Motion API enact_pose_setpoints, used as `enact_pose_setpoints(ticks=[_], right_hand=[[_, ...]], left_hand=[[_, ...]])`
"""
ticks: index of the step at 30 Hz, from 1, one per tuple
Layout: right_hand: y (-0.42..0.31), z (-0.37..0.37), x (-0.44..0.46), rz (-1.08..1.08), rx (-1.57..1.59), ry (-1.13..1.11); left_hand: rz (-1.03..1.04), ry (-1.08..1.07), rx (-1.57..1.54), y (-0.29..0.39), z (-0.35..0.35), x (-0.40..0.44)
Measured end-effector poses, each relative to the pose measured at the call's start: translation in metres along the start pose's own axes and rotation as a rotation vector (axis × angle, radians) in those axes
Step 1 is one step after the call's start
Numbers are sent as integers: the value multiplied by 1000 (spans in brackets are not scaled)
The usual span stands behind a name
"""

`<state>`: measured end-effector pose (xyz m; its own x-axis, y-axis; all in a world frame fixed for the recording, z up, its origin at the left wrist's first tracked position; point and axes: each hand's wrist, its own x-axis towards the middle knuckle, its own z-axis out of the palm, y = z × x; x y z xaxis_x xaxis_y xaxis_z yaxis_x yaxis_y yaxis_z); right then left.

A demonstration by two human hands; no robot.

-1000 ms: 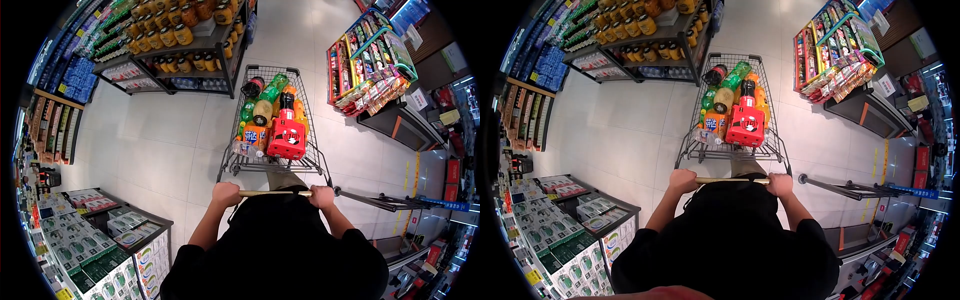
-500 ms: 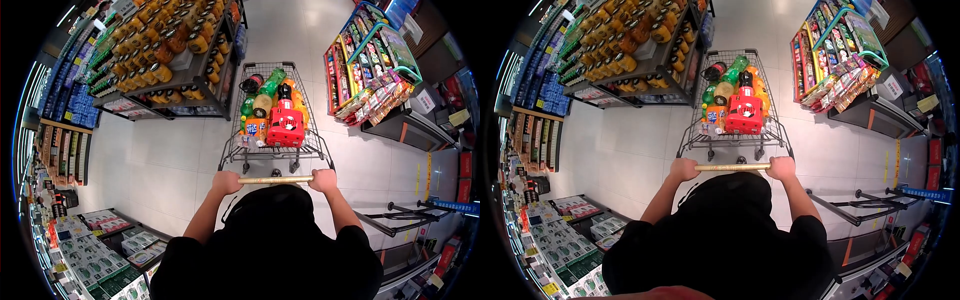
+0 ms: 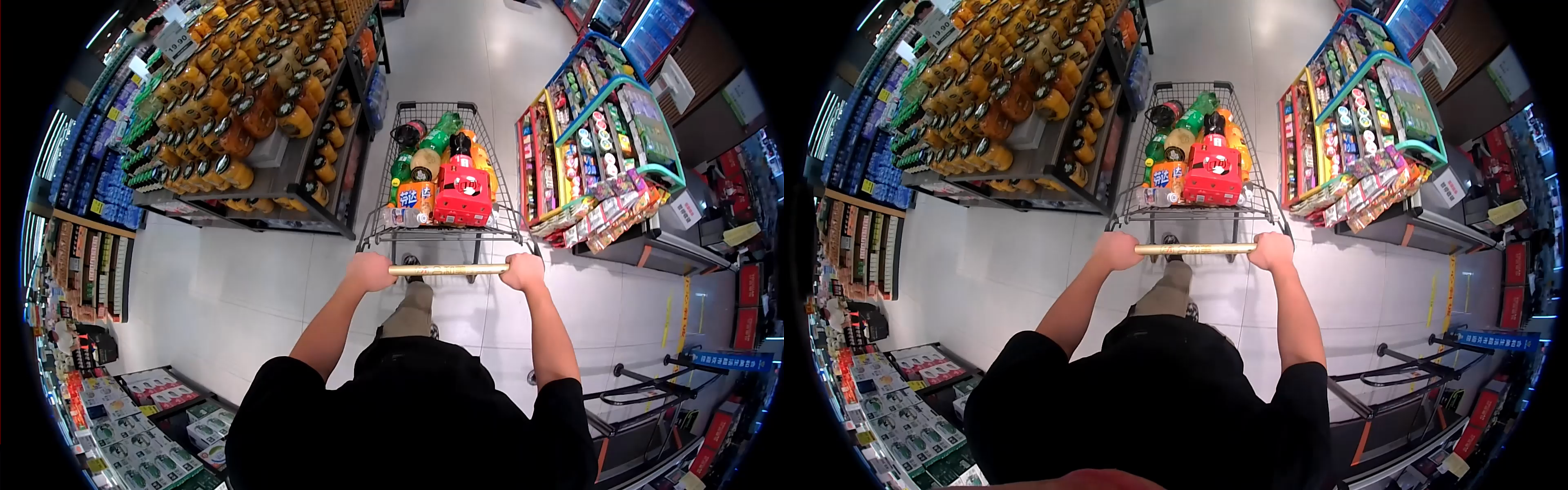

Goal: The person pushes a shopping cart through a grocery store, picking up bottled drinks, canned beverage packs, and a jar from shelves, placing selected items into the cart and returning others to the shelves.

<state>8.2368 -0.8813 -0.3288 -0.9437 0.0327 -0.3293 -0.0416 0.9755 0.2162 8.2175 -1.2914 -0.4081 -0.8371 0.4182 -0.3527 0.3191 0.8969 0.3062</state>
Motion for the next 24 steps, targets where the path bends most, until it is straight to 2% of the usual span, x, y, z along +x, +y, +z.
enact_pose_setpoints(ticks=[8,14,24], right_hand=[[-24,-63,113,38,7,-77],[-29,-96,204,25,-18,-39],[68,-174,349,29,-16,-32]], left_hand=[[-1,38,35,-68,-90,123],[8,80,45,-112,-155,211],[23,80,-41,-75,-226,351]])
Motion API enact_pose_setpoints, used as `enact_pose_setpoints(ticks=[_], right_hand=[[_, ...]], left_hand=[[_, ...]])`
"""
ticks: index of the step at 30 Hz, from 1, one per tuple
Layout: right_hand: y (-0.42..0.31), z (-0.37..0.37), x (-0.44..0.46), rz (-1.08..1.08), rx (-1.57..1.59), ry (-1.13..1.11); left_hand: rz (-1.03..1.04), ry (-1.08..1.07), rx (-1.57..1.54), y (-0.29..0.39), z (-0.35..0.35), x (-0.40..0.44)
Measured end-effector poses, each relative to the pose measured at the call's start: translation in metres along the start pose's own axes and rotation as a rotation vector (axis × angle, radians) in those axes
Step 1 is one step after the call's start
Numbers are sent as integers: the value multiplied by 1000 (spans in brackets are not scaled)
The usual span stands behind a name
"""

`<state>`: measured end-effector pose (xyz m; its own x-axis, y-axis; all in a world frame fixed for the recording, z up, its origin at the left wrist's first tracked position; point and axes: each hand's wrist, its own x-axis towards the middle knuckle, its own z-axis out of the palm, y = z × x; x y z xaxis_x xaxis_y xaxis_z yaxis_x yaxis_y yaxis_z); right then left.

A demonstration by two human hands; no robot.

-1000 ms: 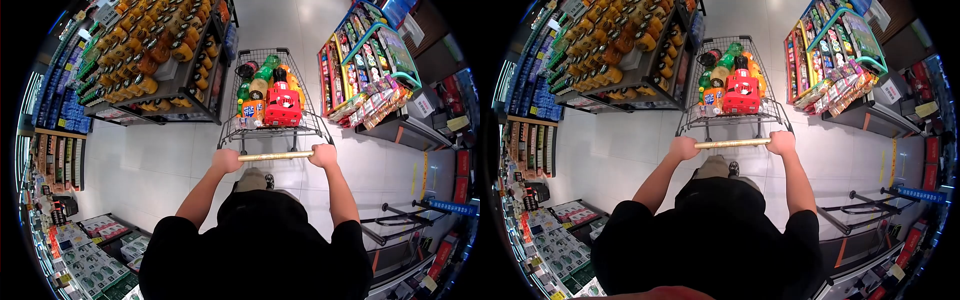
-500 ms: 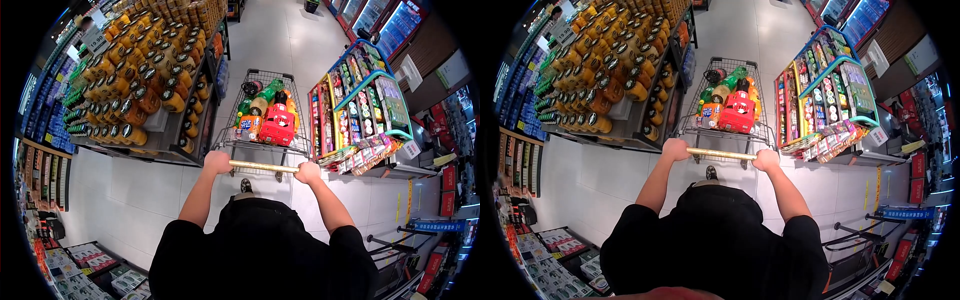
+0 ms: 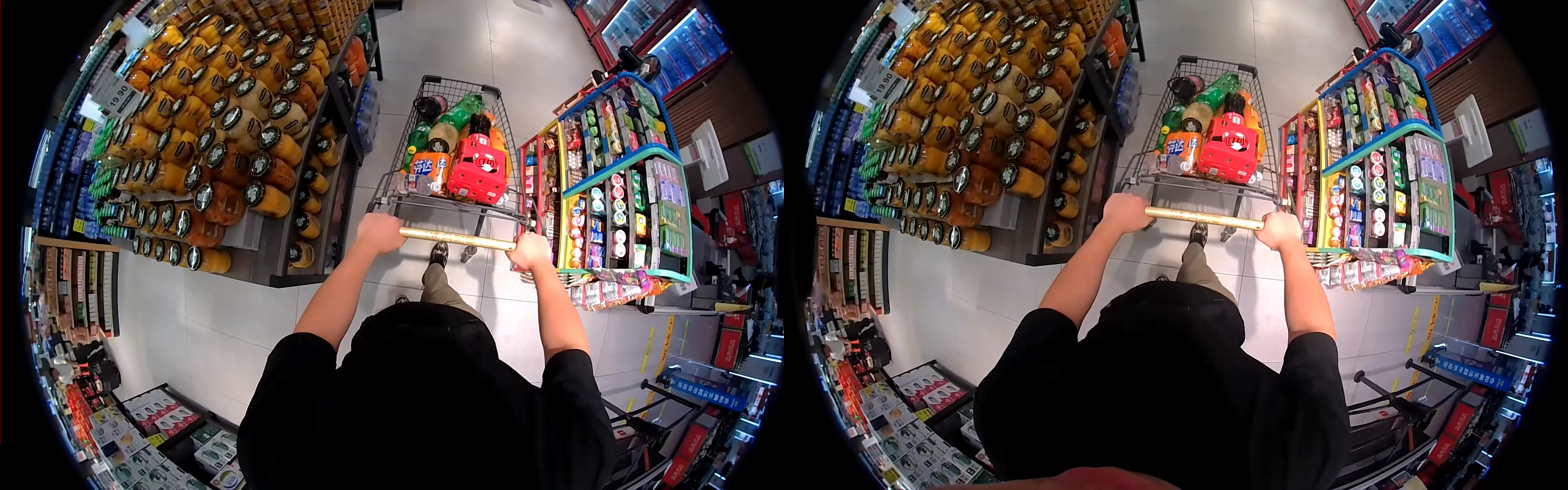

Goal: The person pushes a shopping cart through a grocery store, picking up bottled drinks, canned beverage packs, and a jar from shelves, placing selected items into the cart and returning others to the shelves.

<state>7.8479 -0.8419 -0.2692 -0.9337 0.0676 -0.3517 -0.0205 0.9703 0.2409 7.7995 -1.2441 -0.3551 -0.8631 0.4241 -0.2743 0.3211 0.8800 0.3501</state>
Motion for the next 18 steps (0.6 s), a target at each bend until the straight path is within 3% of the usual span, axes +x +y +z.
enact_pose_setpoints(ticks=[8,18], right_hand=[[71,-71,121,-3,-91,-80],[111,-125,272,-37,-31,29]], left_hand=[[31,-23,-26,29,-54,110],[-39,-11,-17,14,-127,244]])
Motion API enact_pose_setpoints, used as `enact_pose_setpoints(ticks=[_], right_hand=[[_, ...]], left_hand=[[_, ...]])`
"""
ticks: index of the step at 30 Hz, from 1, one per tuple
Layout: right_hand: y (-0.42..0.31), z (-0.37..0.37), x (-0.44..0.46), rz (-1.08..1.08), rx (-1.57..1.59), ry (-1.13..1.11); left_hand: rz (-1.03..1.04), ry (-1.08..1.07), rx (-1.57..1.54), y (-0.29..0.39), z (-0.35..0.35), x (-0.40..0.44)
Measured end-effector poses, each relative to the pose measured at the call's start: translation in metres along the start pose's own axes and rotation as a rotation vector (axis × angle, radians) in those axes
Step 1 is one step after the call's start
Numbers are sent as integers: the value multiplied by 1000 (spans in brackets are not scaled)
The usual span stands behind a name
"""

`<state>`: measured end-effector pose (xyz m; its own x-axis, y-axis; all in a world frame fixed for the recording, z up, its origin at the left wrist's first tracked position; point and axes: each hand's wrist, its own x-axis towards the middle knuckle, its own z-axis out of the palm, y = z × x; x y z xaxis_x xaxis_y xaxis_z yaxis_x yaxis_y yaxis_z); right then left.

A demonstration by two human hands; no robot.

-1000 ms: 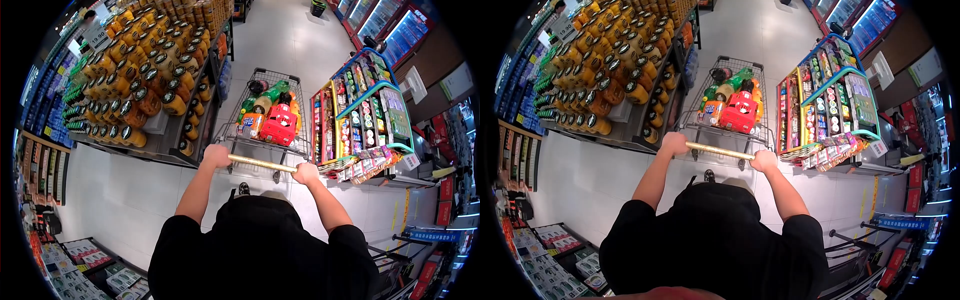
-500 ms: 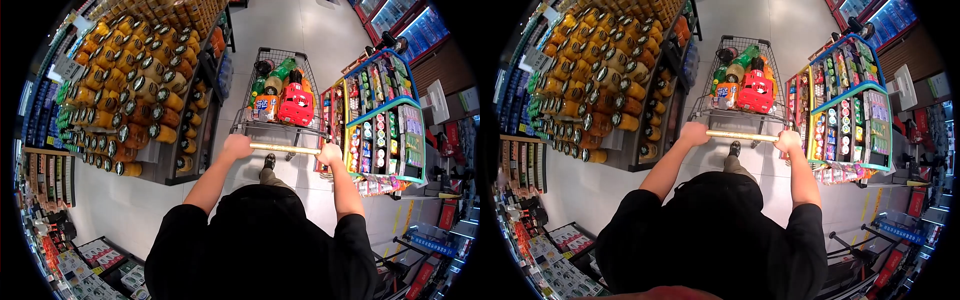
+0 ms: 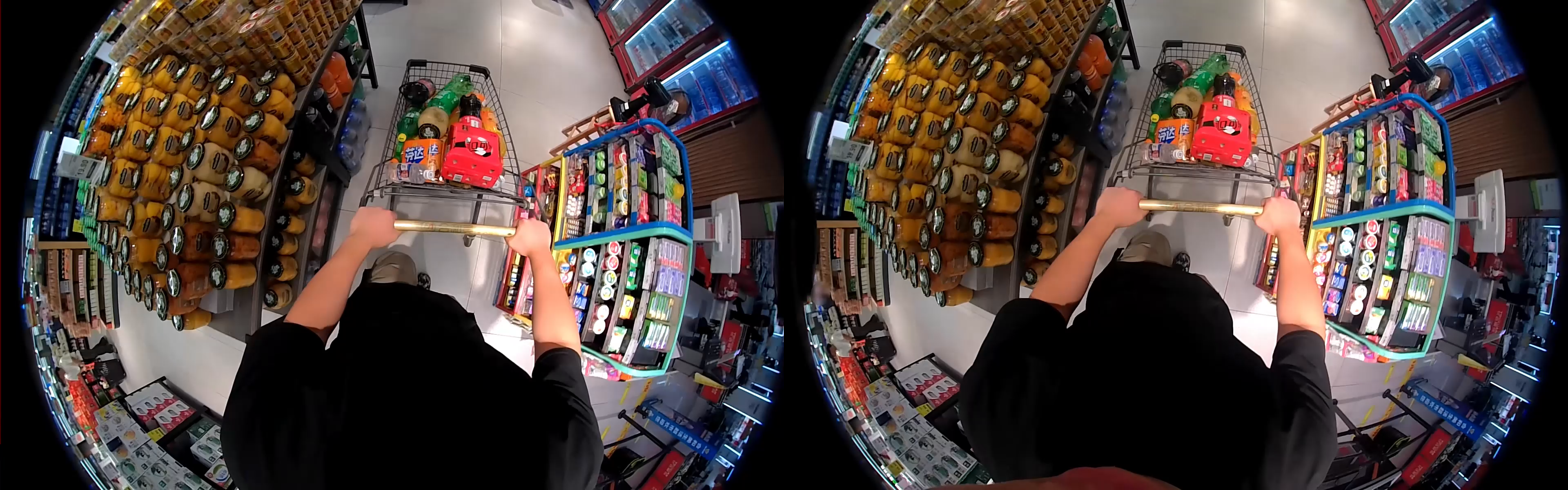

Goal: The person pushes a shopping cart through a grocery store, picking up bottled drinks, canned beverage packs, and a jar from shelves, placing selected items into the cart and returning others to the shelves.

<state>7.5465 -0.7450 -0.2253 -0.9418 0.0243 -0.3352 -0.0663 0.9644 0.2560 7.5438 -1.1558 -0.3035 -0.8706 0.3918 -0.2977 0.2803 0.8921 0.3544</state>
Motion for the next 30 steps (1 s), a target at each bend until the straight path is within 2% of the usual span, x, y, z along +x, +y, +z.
enact_pose_setpoints(ticks=[9,14,17,20,26,29,30], right_hand=[[5,-51,127,-8,19,59],[8,-93,203,-11,-7,-26],[6,-117,250,21,-15,-16],[8,-132,301,-2,-13,68],[5,-180,400,-29,-27,50],[6,-205,459,-21,67,87],[9,-205,474,-61,72,168]], left_hand=[[-93,-72,14,-32,-79,115],[-38,3,23,-70,-101,192],[-57,-67,17,-84,-135,236],[-86,-93,-4,-95,-170,271],[-92,-19,7,-135,-213,365],[-102,-38,7,-153,-245,414],[-107,-54,28,-155,-258,426]])
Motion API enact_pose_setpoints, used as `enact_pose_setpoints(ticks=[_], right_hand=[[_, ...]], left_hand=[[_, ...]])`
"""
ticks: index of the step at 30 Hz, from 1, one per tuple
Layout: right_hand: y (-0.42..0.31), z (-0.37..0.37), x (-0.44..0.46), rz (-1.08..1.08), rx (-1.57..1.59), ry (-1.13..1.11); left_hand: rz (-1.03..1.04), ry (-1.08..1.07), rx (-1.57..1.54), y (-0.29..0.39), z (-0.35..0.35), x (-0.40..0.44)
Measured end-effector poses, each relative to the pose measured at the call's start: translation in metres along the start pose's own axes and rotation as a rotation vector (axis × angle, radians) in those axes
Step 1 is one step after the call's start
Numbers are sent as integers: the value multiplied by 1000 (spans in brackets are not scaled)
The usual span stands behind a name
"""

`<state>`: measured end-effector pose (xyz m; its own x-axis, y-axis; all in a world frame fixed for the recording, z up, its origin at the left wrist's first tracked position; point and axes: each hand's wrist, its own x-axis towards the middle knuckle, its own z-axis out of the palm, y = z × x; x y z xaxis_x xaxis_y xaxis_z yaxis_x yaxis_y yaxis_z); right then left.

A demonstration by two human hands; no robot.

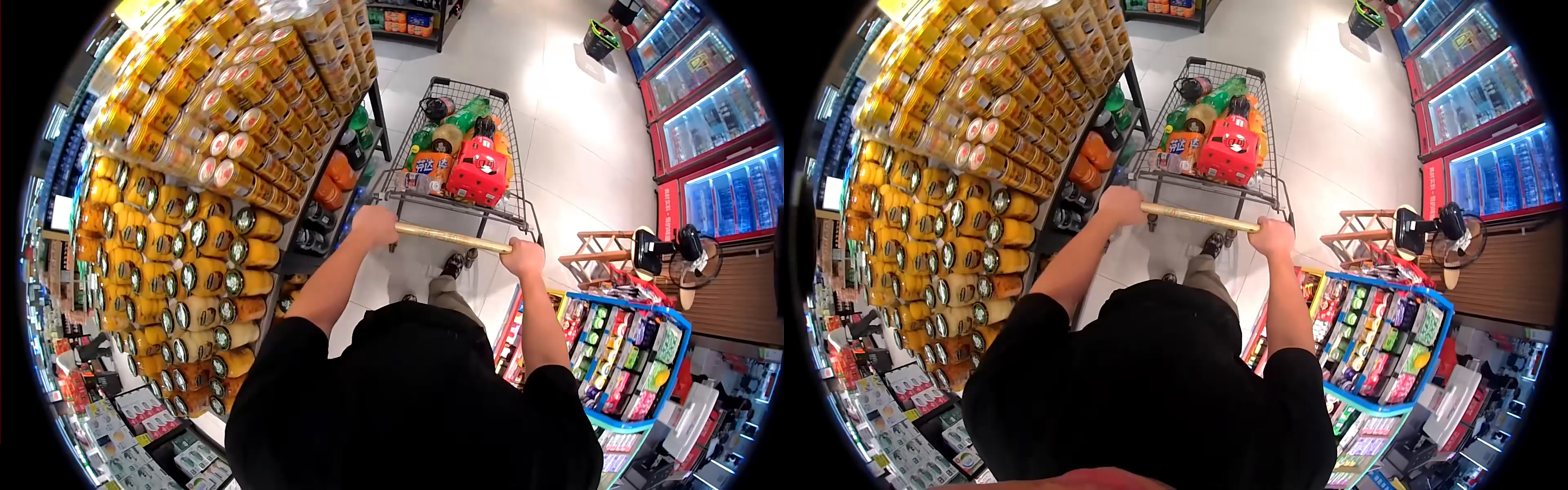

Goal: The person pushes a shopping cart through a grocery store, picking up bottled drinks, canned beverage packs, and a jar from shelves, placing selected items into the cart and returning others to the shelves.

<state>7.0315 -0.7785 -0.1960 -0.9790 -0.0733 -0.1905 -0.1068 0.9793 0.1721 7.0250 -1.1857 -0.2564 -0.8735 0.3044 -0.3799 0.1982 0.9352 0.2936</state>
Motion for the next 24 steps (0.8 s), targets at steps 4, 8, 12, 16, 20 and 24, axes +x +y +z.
enact_pose_setpoints(ticks=[4,8,12,16,20,24], right_hand=[[20,12,64,-126,34,307],[33,10,130,-190,58,411],[50,-6,196,-241,9,449],[57,-23,257,-209,22,458],[64,-37,319,-202,37,434],[65,-52,380,-188,50,415]], left_hand=[[-20,11,45,-2,-38,45],[-61,60,59,-19,-48,109],[-67,134,40,-23,-77,162],[-45,139,5,-37,-92,215],[-19,235,-3,-57,-105,283],[-37,85,-26,-71,-159,332]])
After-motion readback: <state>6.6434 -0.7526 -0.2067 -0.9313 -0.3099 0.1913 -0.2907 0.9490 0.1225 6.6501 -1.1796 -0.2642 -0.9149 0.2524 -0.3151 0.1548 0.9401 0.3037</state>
